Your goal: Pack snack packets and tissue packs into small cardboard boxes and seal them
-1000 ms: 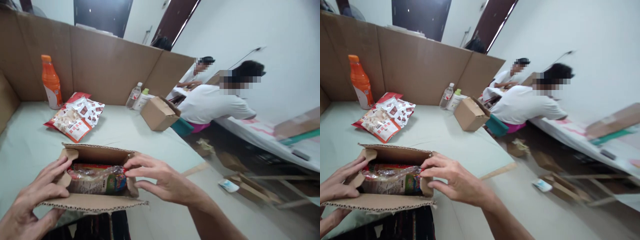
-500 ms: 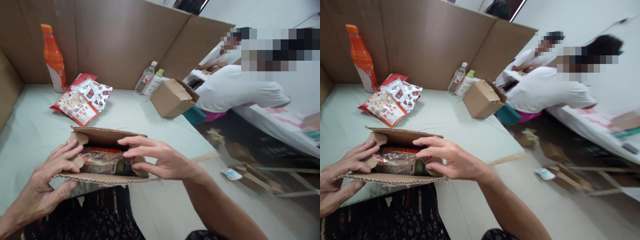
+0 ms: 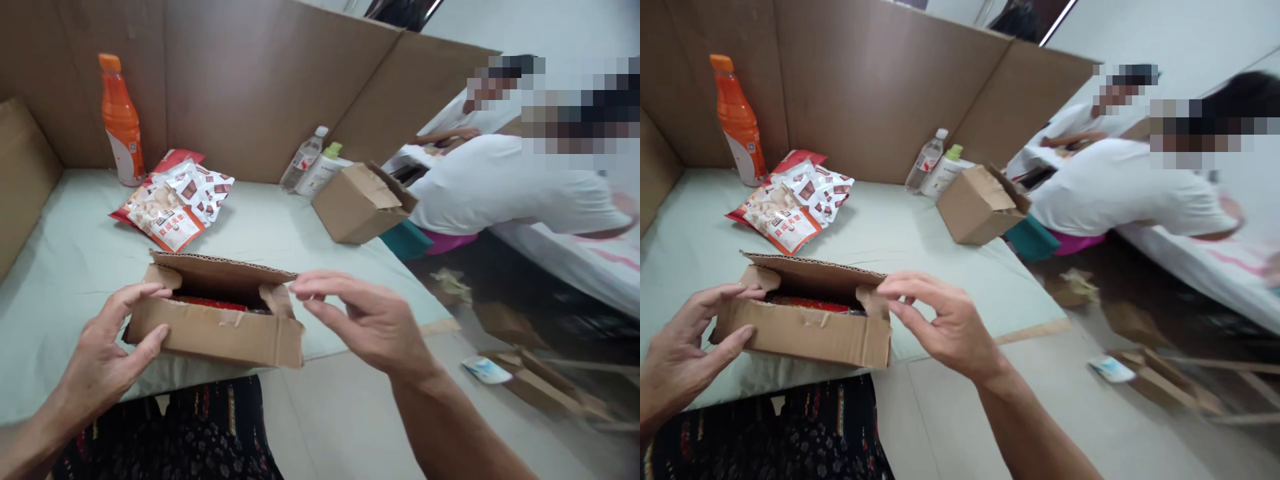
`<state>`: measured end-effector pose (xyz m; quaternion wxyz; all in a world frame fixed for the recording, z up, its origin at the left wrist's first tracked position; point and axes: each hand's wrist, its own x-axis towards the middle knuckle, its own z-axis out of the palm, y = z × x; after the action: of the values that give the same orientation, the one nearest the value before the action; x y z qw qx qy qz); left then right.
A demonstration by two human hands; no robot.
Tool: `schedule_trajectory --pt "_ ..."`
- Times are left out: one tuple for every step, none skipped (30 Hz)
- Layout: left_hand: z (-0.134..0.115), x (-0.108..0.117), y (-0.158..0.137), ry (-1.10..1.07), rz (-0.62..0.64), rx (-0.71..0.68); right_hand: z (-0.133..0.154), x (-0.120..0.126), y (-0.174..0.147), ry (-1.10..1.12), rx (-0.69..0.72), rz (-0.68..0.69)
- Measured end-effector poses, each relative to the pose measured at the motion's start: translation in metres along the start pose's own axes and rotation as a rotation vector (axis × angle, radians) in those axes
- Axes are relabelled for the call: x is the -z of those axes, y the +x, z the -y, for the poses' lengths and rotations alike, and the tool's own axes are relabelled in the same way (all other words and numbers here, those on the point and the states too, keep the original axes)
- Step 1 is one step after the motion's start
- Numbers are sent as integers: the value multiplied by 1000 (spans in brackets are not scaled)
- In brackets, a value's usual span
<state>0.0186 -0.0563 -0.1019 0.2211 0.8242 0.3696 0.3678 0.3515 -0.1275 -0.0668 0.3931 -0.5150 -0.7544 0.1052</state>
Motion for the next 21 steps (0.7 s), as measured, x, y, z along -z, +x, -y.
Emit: schedule_trajectory --pt "-2 -2 0 25 -24 -16 2 0 0 -33 -4 -86" --pt "-3 -3 0 61 -49 -38 4 -2 1 -70 6 -130" --pt "-4 -4 0 98 -70 -62 5 -4 2 -103 38 -119" --pt "-5 -4 0 133 -88 -81 6 -8 2 -130 87 -55" --pt "-5 -4 0 163 -101 -93 7 -12 2 -154 141 42" --pt "-5 -3 0 185 -102 -104 6 -17 1 -175 190 141" --pt "-3 -3 0 196 -85 -120 6 -21 -1 -193 229 217" --pt "-2 -2 0 196 -53 -142 5 -25 -3 -210 254 262" --pt "0 -2 1 192 -18 -167 4 -28 -6 -227 264 274" --pt "2 -2 2 188 14 -193 3 -30 -9 -243 263 263" --pt "4 -2 3 186 39 -217 2 -31 -11 -255 266 243" --pt "6 -2 5 188 48 -237 1 -32 -13 -261 277 230" --pt "7 -2 7 194 43 -252 1 -32 -15 -269 296 225" --pt "8 -2 8 204 36 -262 1 -32 -15 -279 318 228" --pt "9 -2 9 211 29 -274 1 -32 -15 -290 336 242" --pt "9 -3 10 216 29 -283 1 -32 -14 -299 348 269" --pt "9 -4 11 218 30 -288 1 -32 -13 -303 353 307" --pt "9 -4 10 218 30 -290 1 -33 -11 -305 349 354" --pt "9 -5 10 218 30 -288 0 -33 -9 -304 338 404" --pt "10 -6 9 217 26 -284 -1 -33 -8 -299 324 451" --pt "10 -7 8 216 21 -279 -2 -32 -6 -293 310 491"
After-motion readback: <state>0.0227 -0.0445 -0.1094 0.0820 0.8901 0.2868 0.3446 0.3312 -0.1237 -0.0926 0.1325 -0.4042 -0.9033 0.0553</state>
